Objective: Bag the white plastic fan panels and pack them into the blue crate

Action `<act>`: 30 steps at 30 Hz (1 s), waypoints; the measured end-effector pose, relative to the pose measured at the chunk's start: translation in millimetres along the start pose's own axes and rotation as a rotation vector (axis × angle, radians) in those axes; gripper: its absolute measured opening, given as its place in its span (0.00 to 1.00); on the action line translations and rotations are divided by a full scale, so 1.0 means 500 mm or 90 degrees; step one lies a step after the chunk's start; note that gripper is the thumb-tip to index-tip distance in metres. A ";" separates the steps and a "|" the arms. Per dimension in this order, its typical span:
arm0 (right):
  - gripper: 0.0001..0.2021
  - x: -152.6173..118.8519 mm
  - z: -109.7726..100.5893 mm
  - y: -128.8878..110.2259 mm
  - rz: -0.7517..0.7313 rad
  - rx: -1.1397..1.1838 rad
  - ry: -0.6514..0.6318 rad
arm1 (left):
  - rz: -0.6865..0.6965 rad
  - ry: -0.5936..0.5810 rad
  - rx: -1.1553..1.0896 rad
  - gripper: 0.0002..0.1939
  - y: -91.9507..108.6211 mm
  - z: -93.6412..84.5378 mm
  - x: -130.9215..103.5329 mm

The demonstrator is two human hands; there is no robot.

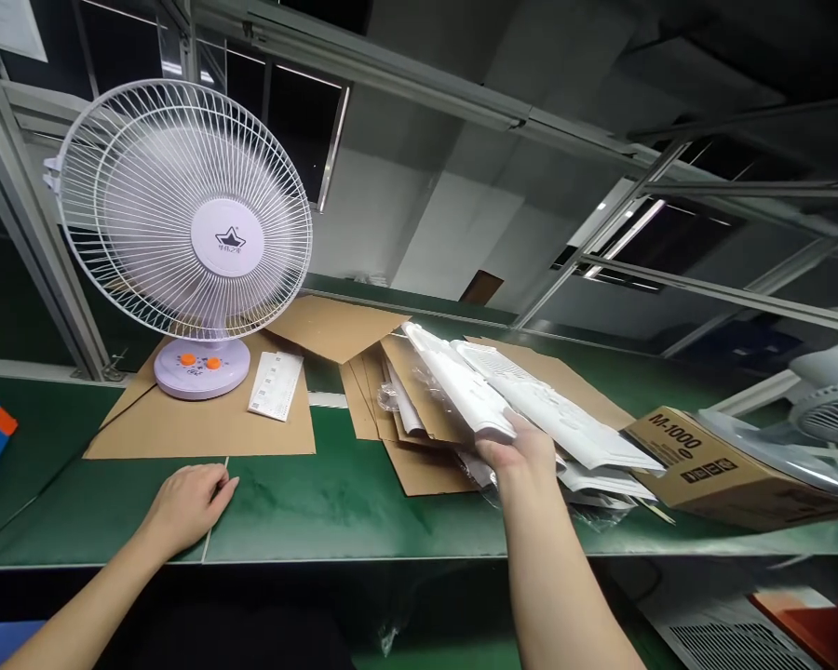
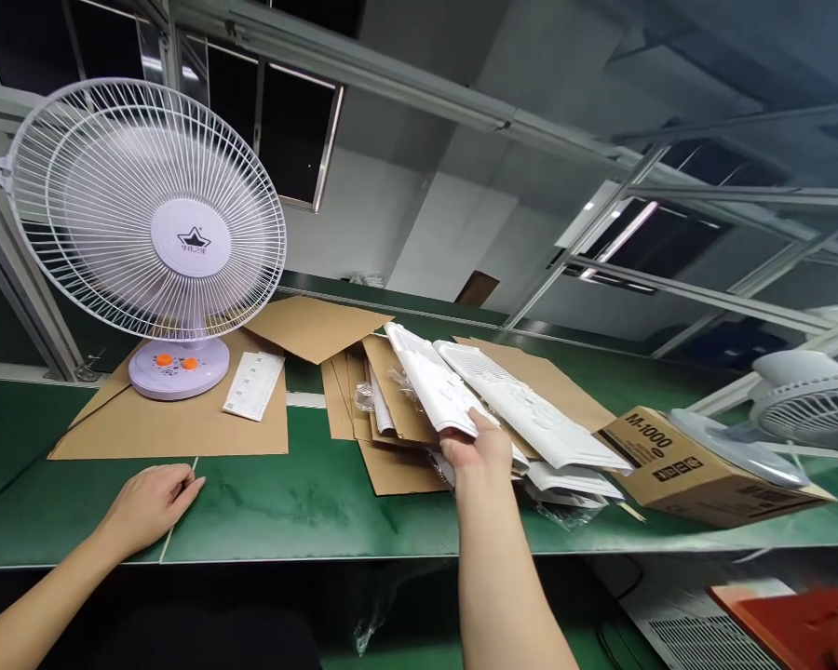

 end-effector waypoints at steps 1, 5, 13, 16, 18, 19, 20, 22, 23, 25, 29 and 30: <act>0.28 -0.007 0.003 0.001 -0.006 0.009 0.004 | -0.003 -0.002 0.002 0.24 0.001 -0.001 -0.001; 0.29 -0.050 0.017 0.013 -0.042 0.044 0.022 | -0.004 -0.001 0.009 0.24 0.004 -0.004 -0.001; 0.35 -0.213 0.009 0.071 -0.129 0.066 -0.044 | 0.011 0.033 0.009 0.23 0.006 -0.002 -0.001; 0.35 -0.283 -0.009 0.088 -0.133 0.033 -0.099 | 0.015 0.041 0.007 0.23 0.011 -0.003 -0.002; 0.34 -0.325 -0.021 0.094 -0.124 0.005 -0.145 | 0.016 0.041 -0.005 0.23 0.014 -0.005 -0.004; 0.34 -0.343 -0.027 0.097 -0.115 -0.009 -0.167 | 0.017 0.040 -0.016 0.23 0.016 -0.007 -0.007; 0.33 -0.358 -0.034 0.099 -0.105 -0.023 -0.184 | 0.017 0.037 -0.032 0.23 0.017 -0.008 -0.009; 0.33 -0.381 -0.049 0.104 -0.075 -0.040 -0.201 | 0.010 0.027 -0.092 0.22 0.020 -0.014 -0.013; 0.33 -0.388 -0.060 0.108 -0.057 -0.046 -0.202 | 0.004 0.023 -0.139 0.22 0.023 -0.018 -0.015; 0.35 -0.393 -0.089 0.122 -0.017 -0.058 -0.200 | -0.007 0.023 -0.255 0.23 0.035 -0.031 -0.013; 0.36 -0.371 -0.187 0.175 0.030 -0.130 -0.262 | -0.017 0.067 -0.497 0.26 0.089 -0.077 0.008; 0.36 -0.363 -0.217 0.190 0.018 -0.154 -0.300 | -0.015 0.078 -0.557 0.27 0.108 -0.090 0.016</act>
Point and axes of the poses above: each hand's wrist, its own x-axis towards the middle knuckle, its own z-axis out of the palm, y = z × x, the point moved 1 cm from there along x, towards the middle knuckle, and after that the axes turned 6 degrees about -y, right-handed, at the moved point
